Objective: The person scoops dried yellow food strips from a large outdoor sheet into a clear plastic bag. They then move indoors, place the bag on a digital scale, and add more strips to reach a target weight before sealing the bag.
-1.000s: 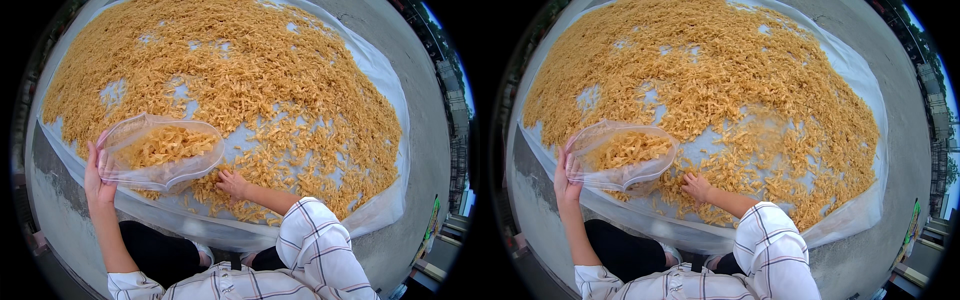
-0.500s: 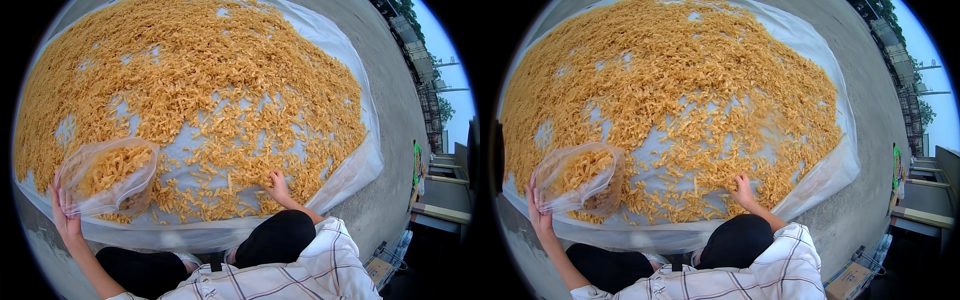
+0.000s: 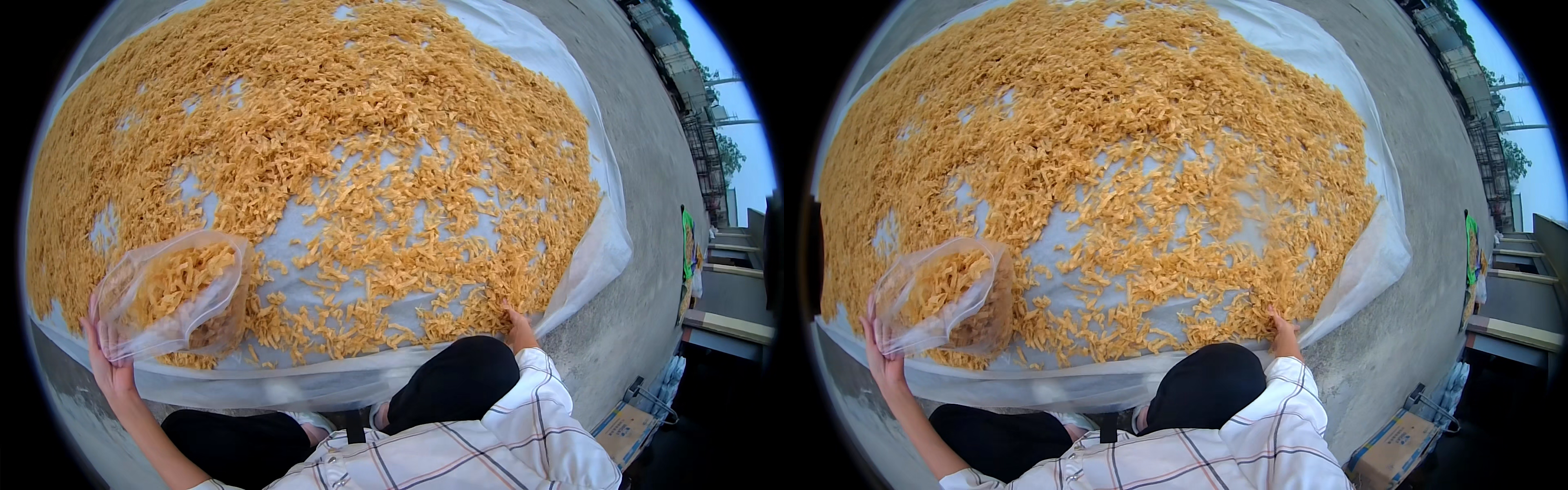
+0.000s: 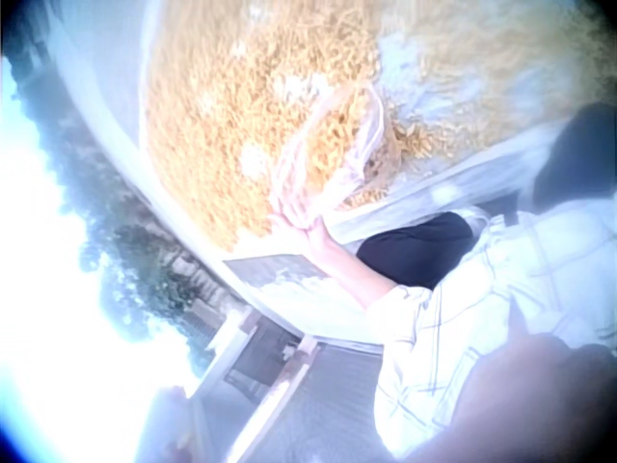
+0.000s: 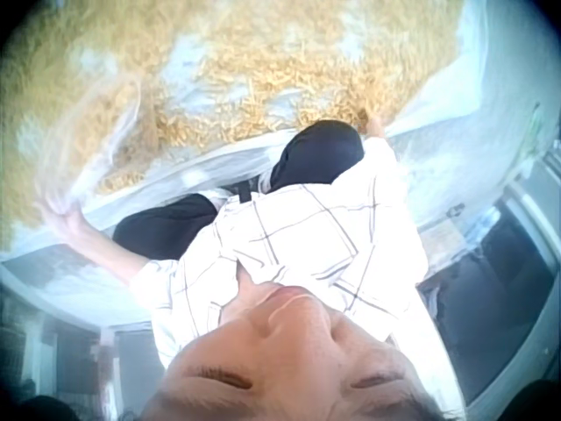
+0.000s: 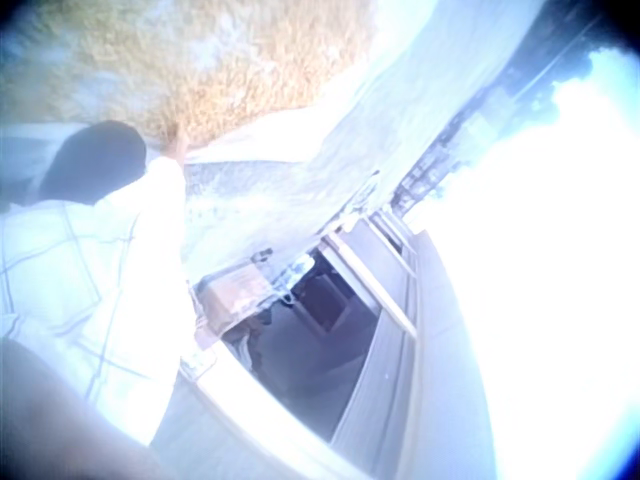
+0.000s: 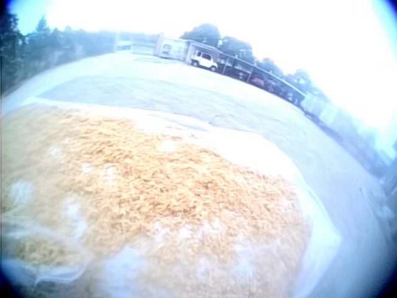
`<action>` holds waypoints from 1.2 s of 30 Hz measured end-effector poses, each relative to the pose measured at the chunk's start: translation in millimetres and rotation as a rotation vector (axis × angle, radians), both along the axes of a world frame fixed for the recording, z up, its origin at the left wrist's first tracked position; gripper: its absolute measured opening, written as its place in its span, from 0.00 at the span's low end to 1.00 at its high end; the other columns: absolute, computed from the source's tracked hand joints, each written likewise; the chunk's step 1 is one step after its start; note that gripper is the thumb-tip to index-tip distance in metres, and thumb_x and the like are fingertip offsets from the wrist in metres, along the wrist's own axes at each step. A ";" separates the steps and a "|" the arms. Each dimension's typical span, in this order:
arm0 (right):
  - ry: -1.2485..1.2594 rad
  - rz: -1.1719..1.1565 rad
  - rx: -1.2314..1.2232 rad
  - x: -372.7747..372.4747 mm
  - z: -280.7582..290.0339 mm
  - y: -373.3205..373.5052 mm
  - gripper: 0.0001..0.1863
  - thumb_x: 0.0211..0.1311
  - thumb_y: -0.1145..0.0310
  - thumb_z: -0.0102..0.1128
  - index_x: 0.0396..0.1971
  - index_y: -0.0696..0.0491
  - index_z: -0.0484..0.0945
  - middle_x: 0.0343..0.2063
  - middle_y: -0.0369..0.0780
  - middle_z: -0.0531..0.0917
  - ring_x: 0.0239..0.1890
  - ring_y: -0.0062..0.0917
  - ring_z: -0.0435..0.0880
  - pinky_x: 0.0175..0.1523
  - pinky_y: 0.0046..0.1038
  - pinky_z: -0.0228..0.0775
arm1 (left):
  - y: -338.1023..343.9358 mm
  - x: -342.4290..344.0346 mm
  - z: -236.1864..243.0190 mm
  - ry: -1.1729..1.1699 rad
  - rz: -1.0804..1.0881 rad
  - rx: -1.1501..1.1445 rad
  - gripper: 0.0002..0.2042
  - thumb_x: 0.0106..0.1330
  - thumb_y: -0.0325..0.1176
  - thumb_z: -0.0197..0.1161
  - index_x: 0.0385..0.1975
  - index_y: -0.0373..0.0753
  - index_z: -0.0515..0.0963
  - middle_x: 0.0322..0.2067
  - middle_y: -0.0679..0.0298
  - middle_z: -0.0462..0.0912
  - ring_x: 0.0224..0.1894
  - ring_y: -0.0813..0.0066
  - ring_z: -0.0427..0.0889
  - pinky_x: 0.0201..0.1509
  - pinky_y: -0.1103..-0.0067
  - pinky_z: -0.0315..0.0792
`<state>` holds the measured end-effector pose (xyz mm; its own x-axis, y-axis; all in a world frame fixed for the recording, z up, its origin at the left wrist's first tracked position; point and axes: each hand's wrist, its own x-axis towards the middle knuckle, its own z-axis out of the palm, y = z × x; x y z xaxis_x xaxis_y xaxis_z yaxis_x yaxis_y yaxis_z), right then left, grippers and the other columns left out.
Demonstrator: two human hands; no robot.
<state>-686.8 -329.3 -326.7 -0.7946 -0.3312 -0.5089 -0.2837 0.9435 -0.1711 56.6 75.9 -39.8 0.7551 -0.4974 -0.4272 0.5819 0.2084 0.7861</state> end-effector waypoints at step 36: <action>-0.368 1.481 -0.565 207.8 21.3 -19.1 0.28 0.34 0.73 0.71 0.43 0.55 0.76 0.51 0.45 0.74 0.50 0.36 0.74 0.52 0.30 0.67 | -51.0 -45.2 20.8 -0.164 0.236 0.260 0.26 0.70 0.48 0.47 0.60 0.35 0.64 0.49 0.65 0.77 0.13 0.94 0.60 0.10 0.93 0.55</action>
<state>-479.0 -348.5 -305.4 0.5021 -0.8528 -0.1437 -0.7034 -0.3060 -0.6416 11.4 24.9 -18.9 0.9044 -0.1928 -0.3806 0.4044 0.1030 0.9088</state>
